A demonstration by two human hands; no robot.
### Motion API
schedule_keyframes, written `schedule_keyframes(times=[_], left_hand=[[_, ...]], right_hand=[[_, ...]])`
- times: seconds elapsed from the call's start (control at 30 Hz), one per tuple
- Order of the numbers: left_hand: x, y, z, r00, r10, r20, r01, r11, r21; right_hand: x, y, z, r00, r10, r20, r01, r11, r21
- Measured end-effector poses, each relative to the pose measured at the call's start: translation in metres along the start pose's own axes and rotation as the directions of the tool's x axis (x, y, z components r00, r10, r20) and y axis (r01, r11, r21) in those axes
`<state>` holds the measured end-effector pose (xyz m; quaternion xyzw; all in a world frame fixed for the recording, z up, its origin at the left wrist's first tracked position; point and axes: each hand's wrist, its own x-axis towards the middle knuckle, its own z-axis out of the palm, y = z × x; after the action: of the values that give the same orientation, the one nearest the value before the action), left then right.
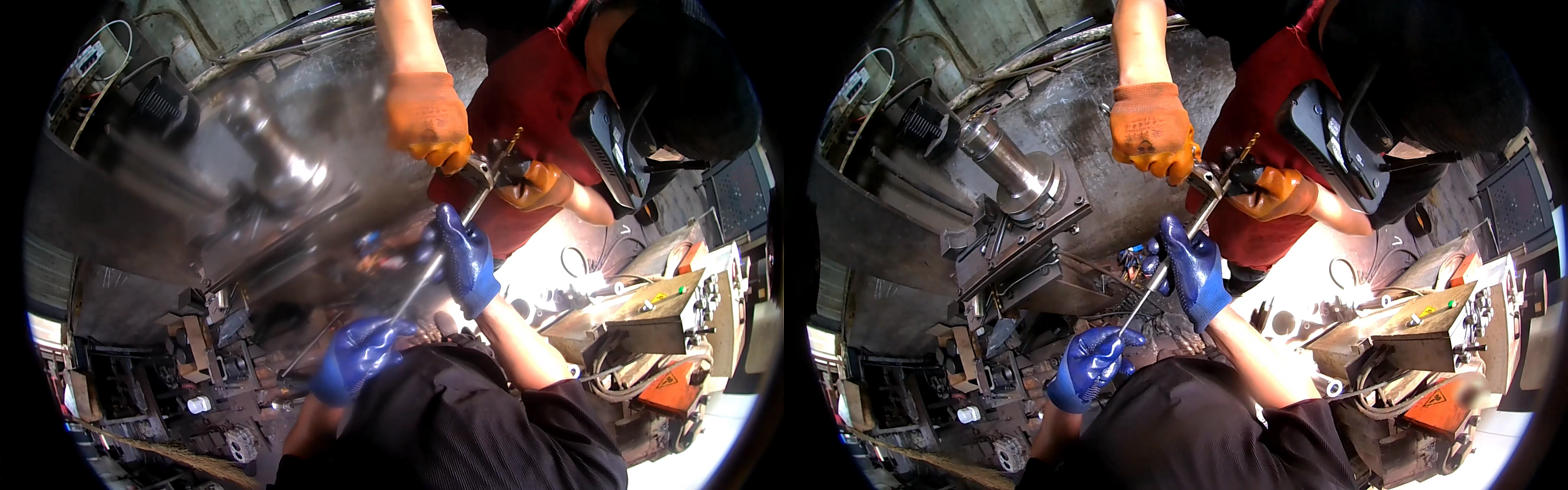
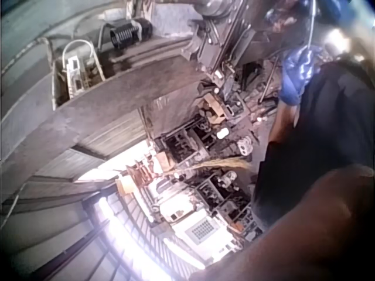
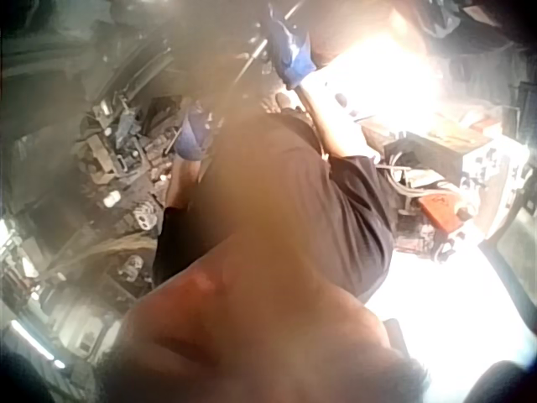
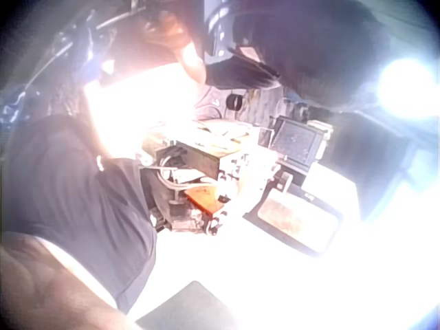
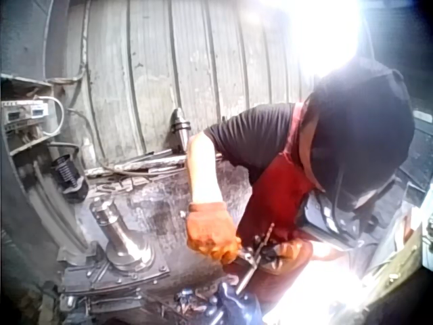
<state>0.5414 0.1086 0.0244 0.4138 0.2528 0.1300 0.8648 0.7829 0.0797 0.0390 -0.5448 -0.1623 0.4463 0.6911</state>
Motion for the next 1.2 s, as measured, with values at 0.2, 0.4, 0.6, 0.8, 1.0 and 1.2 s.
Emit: schedule_keyframes(times=[0.2, 0.4, 0.6, 0.8, 1.0, 1.2], left_hand=[[-0.001, -0.003, 0.004, 1.0, 0.014, -0.014, -0.013, 0.999, 0.041], [0.001, -0.005, 0.004, 1.0, -0.005, -0.008, 0.006, 0.998, 0.055], [0.0, -0.004, 0.008, 1.0, -0.009, -0.021, 0.011, 0.996, 0.094], [-0.002, -0.008, 0.009, 1.0, 0.014, -0.02, -0.011, 0.989, 0.149], [-0.002, -0.009, 0.012, 1.0, 0.018, -0.013, -0.016, 0.989, 0.149], [-0.002, -0.004, 0.018, 1.0, -0.013, -0.024, 0.019, 0.966, 0.257]], right_hand=[[-0.001, 0.001, -0.003, 1.0, 0.003, 0.004, -0.003, 1.0, 0.003], [-0.005, -0.004, -0.004, 1.0, 0.029, -0.005, -0.029, 1.0, -0.004], [-0.007, -0.001, -0.006, 0.998, 0.054, -0.011, -0.054, 0.999, -0.006], [-0.01, -0.001, -0.01, 0.998, 0.052, -0.021, -0.053, 0.999, -0.013], [-0.014, -0.006, -0.009, 0.994, 0.094, -0.05, -0.094, 0.996, -0.003], [-0.016, -0.005, -0.012, 0.994, 0.089, -0.069, -0.088, 0.996, 0.015]])
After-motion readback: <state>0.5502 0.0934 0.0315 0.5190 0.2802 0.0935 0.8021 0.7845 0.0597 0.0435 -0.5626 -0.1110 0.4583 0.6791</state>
